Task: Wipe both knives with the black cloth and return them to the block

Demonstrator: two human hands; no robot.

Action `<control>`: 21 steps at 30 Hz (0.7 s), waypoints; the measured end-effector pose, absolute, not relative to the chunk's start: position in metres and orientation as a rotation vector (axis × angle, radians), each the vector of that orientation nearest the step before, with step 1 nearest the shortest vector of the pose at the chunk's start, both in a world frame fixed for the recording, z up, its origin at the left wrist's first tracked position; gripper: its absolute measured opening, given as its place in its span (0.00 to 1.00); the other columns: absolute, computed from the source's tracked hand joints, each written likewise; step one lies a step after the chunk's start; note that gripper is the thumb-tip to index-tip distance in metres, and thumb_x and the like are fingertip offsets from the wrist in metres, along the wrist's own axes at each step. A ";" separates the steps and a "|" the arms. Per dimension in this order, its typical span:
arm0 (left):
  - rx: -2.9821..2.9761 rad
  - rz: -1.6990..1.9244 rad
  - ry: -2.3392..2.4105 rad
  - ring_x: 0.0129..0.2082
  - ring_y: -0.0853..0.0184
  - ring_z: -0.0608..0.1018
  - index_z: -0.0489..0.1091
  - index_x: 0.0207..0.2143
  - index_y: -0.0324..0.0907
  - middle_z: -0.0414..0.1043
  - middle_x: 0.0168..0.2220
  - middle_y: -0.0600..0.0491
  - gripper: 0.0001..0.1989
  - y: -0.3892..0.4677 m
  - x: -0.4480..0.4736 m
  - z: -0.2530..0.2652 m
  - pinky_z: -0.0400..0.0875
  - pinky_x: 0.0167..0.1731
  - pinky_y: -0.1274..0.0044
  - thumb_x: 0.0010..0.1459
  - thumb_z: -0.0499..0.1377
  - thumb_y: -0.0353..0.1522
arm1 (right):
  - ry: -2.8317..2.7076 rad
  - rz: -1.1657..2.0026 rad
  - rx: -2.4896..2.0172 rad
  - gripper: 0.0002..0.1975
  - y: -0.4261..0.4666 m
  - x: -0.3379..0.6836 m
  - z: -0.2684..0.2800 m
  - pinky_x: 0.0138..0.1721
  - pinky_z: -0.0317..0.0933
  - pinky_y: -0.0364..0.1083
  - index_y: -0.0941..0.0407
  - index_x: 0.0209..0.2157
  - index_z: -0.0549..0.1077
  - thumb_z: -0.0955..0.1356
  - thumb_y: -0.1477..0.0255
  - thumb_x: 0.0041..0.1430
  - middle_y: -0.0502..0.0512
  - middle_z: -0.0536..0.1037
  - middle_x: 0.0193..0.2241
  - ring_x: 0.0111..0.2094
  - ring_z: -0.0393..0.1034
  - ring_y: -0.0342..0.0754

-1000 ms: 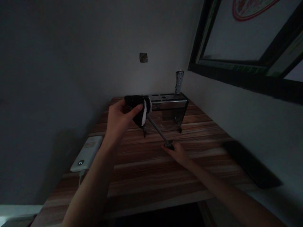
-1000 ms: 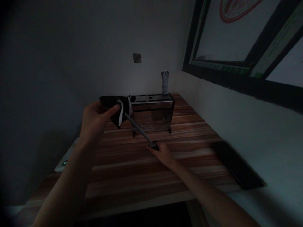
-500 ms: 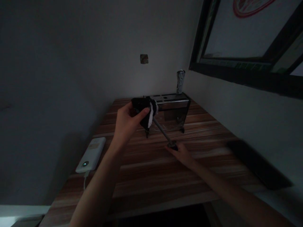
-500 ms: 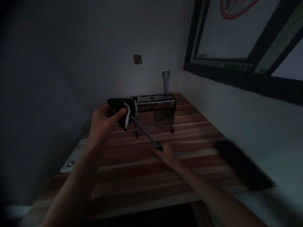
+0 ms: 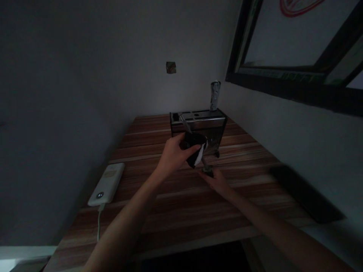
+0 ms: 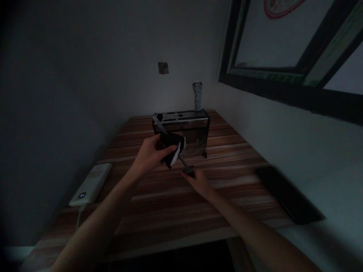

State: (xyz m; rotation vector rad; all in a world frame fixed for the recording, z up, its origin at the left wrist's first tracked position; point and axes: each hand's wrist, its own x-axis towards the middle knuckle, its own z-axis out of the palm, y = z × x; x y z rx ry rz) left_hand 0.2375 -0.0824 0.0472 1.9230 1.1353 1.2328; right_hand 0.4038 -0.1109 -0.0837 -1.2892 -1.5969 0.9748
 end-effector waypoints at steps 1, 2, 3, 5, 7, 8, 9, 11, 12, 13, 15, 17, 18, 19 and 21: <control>1.958 1.206 1.132 0.31 0.66 0.76 0.72 0.36 0.37 0.76 0.33 0.50 0.12 -0.082 0.238 0.045 0.69 0.30 0.76 0.47 0.62 0.33 | -1.592 0.979 -1.284 0.16 -0.111 0.404 -0.084 0.20 0.53 0.41 0.55 0.19 0.65 0.65 0.59 0.51 0.46 0.61 0.11 0.18 0.61 0.44; 1.991 1.179 1.125 0.32 0.66 0.76 0.72 0.36 0.38 0.76 0.33 0.51 0.12 -0.082 0.240 0.042 0.69 0.31 0.76 0.48 0.62 0.33 | -1.587 0.983 -1.277 0.16 -0.110 0.404 -0.084 0.20 0.54 0.41 0.55 0.20 0.66 0.65 0.59 0.51 0.46 0.61 0.11 0.18 0.61 0.44; 2.018 1.149 1.115 0.32 0.66 0.76 0.72 0.37 0.38 0.76 0.33 0.51 0.12 -0.081 0.241 0.039 0.69 0.31 0.76 0.48 0.62 0.33 | -1.582 0.986 -1.271 0.15 -0.110 0.404 -0.085 0.19 0.54 0.41 0.56 0.20 0.66 0.65 0.60 0.51 0.46 0.62 0.11 0.18 0.61 0.44; 2.050 1.079 1.091 0.31 0.66 0.76 0.73 0.36 0.39 0.76 0.33 0.52 0.11 -0.081 0.245 0.033 0.69 0.30 0.77 0.48 0.62 0.32 | -1.567 0.989 -1.259 0.14 -0.109 0.405 -0.087 0.19 0.55 0.41 0.56 0.21 0.67 0.65 0.61 0.51 0.47 0.63 0.11 0.18 0.62 0.44; 2.073 1.002 1.085 0.30 0.66 0.76 0.73 0.35 0.39 0.76 0.31 0.53 0.11 -0.081 0.249 0.025 0.69 0.29 0.78 0.48 0.62 0.32 | -1.554 0.994 -1.250 0.12 -0.108 0.405 -0.089 0.19 0.56 0.40 0.57 0.22 0.69 0.66 0.63 0.50 0.47 0.65 0.12 0.19 0.63 0.44; 2.089 0.965 1.098 0.30 0.66 0.76 0.73 0.34 0.39 0.76 0.31 0.52 0.10 -0.082 0.252 0.021 0.68 0.28 0.78 0.47 0.63 0.32 | -1.548 0.999 -1.248 0.11 -0.108 0.406 -0.090 0.19 0.56 0.40 0.57 0.22 0.69 0.66 0.63 0.50 0.47 0.65 0.12 0.19 0.64 0.44; 2.108 0.932 1.116 0.29 0.66 0.76 0.72 0.34 0.38 0.76 0.31 0.52 0.10 -0.082 0.255 0.018 0.68 0.28 0.78 0.47 0.63 0.33 | -1.539 1.003 -1.248 0.10 -0.108 0.406 -0.091 0.19 0.56 0.40 0.57 0.23 0.70 0.66 0.64 0.50 0.47 0.65 0.12 0.19 0.64 0.44; 2.133 0.898 1.155 0.30 0.65 0.76 0.72 0.34 0.38 0.76 0.31 0.51 0.11 -0.083 0.261 0.011 0.68 0.28 0.77 0.46 0.64 0.33 | -1.523 1.021 -1.243 0.09 -0.107 0.407 -0.092 0.18 0.55 0.40 0.57 0.23 0.70 0.66 0.65 0.49 0.47 0.65 0.11 0.18 0.63 0.44; 2.137 0.893 1.169 0.31 0.64 0.76 0.71 0.35 0.38 0.75 0.32 0.50 0.12 -0.085 0.264 0.008 0.69 0.29 0.76 0.46 0.64 0.33 | -1.511 1.030 -1.236 0.09 -0.107 0.407 -0.093 0.18 0.55 0.40 0.57 0.23 0.70 0.66 0.66 0.48 0.47 0.65 0.11 0.17 0.63 0.44; 2.136 0.895 1.177 0.32 0.63 0.76 0.70 0.36 0.38 0.75 0.33 0.49 0.13 -0.087 0.267 0.006 0.69 0.30 0.75 0.47 0.63 0.33 | -1.497 1.036 -1.228 0.09 -0.107 0.408 -0.094 0.17 0.54 0.40 0.57 0.22 0.70 0.66 0.65 0.48 0.47 0.64 0.11 0.17 0.62 0.43; 2.128 0.908 1.175 0.35 0.62 0.76 0.68 0.40 0.38 0.75 0.37 0.48 0.16 -0.091 0.273 0.003 0.70 0.34 0.74 0.47 0.63 0.31 | -1.464 1.056 -1.202 0.10 -0.106 0.408 -0.096 0.16 0.52 0.39 0.56 0.22 0.69 0.66 0.64 0.47 0.46 0.62 0.10 0.15 0.58 0.42; 2.121 0.920 1.155 0.38 0.61 0.76 0.67 0.43 0.38 0.74 0.39 0.47 0.18 -0.095 0.277 0.001 0.69 0.36 0.73 0.47 0.63 0.29 | -1.432 1.093 -1.176 0.11 -0.106 0.408 -0.098 0.13 0.48 0.39 0.56 0.21 0.68 0.66 0.62 0.46 0.44 0.60 0.09 0.12 0.53 0.40; 2.118 0.930 1.142 0.39 0.61 0.75 0.67 0.43 0.38 0.74 0.40 0.47 0.19 -0.096 0.279 0.001 0.69 0.37 0.72 0.47 0.63 0.28 | -1.421 1.117 -1.166 0.12 -0.106 0.408 -0.099 0.13 0.46 0.39 0.56 0.20 0.67 0.66 0.62 0.46 0.43 0.59 0.09 0.11 0.51 0.39; 2.113 0.941 1.129 0.39 0.61 0.75 0.66 0.44 0.38 0.74 0.40 0.47 0.19 -0.097 0.279 0.001 0.69 0.38 0.73 0.47 0.62 0.28 | -1.416 1.135 -1.156 0.12 -0.106 0.409 -0.099 0.12 0.45 0.39 0.56 0.20 0.67 0.65 0.61 0.46 0.43 0.58 0.08 0.10 0.49 0.38; 2.105 0.964 1.114 0.39 0.62 0.75 0.66 0.44 0.39 0.74 0.40 0.48 0.19 -0.097 0.280 0.001 0.69 0.38 0.73 0.48 0.62 0.28 | -1.431 1.143 -1.149 0.13 -0.106 0.409 -0.099 0.12 0.45 0.38 0.56 0.20 0.67 0.65 0.60 0.47 0.43 0.57 0.09 0.10 0.48 0.38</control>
